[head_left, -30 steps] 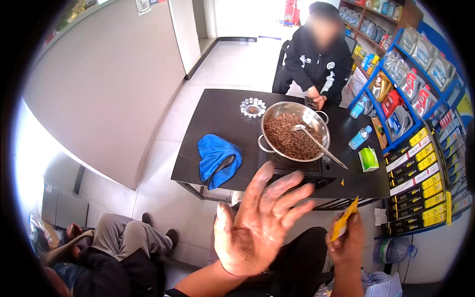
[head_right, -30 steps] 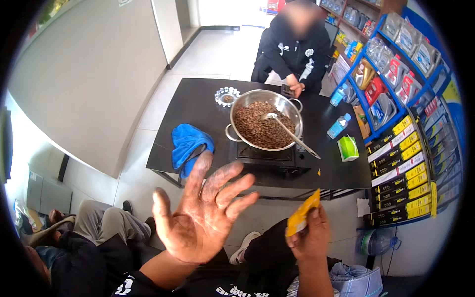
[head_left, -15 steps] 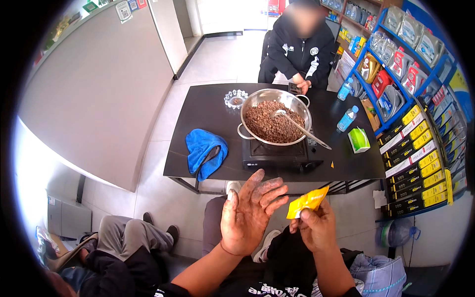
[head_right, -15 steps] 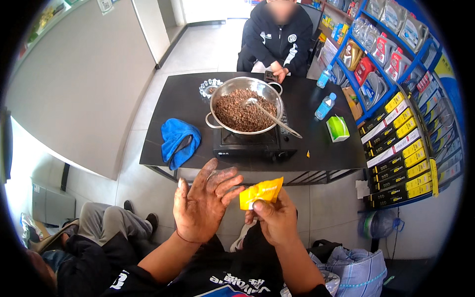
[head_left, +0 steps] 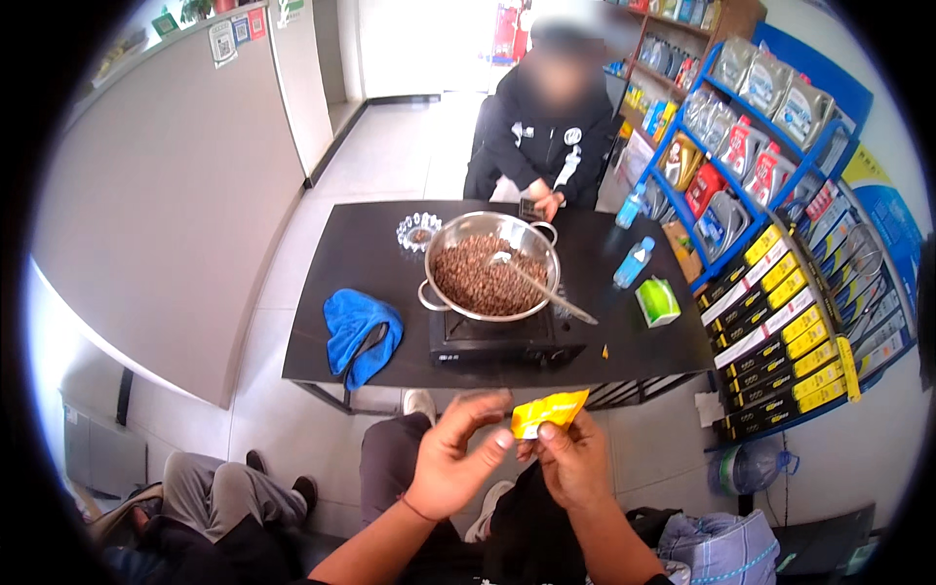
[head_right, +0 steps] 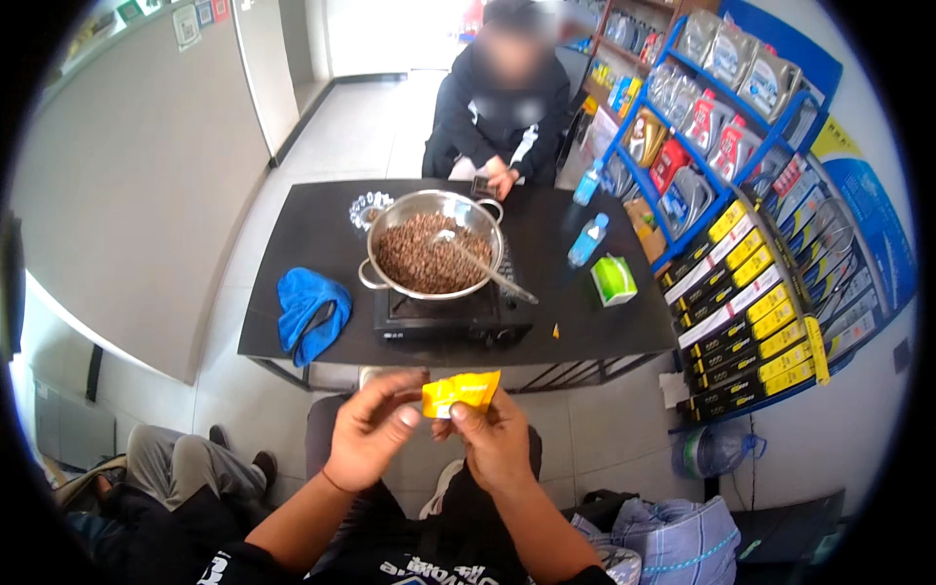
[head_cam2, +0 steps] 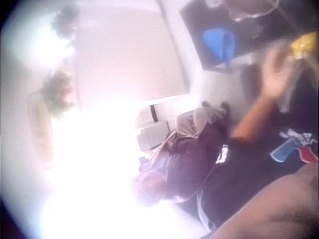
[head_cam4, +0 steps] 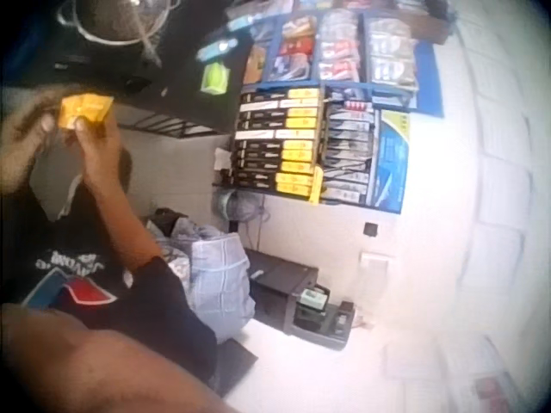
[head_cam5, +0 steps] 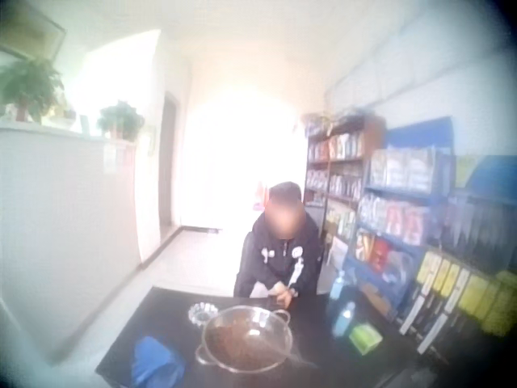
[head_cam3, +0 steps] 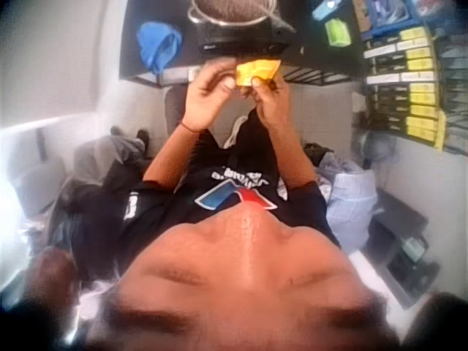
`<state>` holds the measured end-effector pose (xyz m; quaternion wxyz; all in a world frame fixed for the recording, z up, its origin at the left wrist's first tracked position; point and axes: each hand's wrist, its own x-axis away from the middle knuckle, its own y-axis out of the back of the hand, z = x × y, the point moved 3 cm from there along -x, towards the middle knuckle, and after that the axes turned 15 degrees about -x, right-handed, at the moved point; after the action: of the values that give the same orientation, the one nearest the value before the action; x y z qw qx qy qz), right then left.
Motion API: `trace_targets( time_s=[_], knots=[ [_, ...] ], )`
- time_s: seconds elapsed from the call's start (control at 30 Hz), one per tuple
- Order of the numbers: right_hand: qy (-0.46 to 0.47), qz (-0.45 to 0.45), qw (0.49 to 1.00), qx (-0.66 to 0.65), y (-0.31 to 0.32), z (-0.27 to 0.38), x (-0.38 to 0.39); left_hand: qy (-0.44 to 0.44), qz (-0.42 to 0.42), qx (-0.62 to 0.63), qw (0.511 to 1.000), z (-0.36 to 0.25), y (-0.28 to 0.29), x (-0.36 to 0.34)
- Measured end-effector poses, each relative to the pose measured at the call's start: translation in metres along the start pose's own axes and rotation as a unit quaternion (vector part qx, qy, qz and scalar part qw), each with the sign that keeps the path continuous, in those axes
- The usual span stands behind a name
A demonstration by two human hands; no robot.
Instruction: The person sits on the floor and adds a powdered substance from a yellow packet into a pan of beans on a portable stove. They then stir the beans with a metal spoon to mix the contents.
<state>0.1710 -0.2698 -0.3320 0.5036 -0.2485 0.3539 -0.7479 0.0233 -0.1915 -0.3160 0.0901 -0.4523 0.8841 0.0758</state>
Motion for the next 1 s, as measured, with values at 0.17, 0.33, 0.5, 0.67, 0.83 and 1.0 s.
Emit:
trace_targets(
  time_s=[0.17,0.33,0.5,0.67,0.83,1.0],
  knots=[
    [-0.004,0.023,0.999,-0.043,0.013,-0.006,0.0,0.037,-0.002,0.009,0.999,0.004,-0.013,-0.005],
    [-0.007,-0.01,0.992,-0.129,0.026,-0.02,-0.005,0.049,0.012,0.023,0.998,0.017,-0.021,-0.01],
    [0.073,-0.04,0.985,-0.152,0.05,0.008,-0.027,0.042,0.014,-0.012,0.999,0.031,-0.023,-0.026],
    [0.151,-0.084,0.979,-0.105,0.071,0.049,-0.043,0.231,0.132,0.089,0.96,0.097,-0.056,-0.072],
    [0.174,-0.092,0.978,-0.065,0.103,0.069,-0.044,0.303,0.125,0.203,0.923,0.129,-0.118,-0.154],
    [0.191,-0.14,0.971,-0.04,0.116,0.085,-0.049,0.334,0.068,0.375,0.862,0.147,-0.159,-0.198]
  ],
)
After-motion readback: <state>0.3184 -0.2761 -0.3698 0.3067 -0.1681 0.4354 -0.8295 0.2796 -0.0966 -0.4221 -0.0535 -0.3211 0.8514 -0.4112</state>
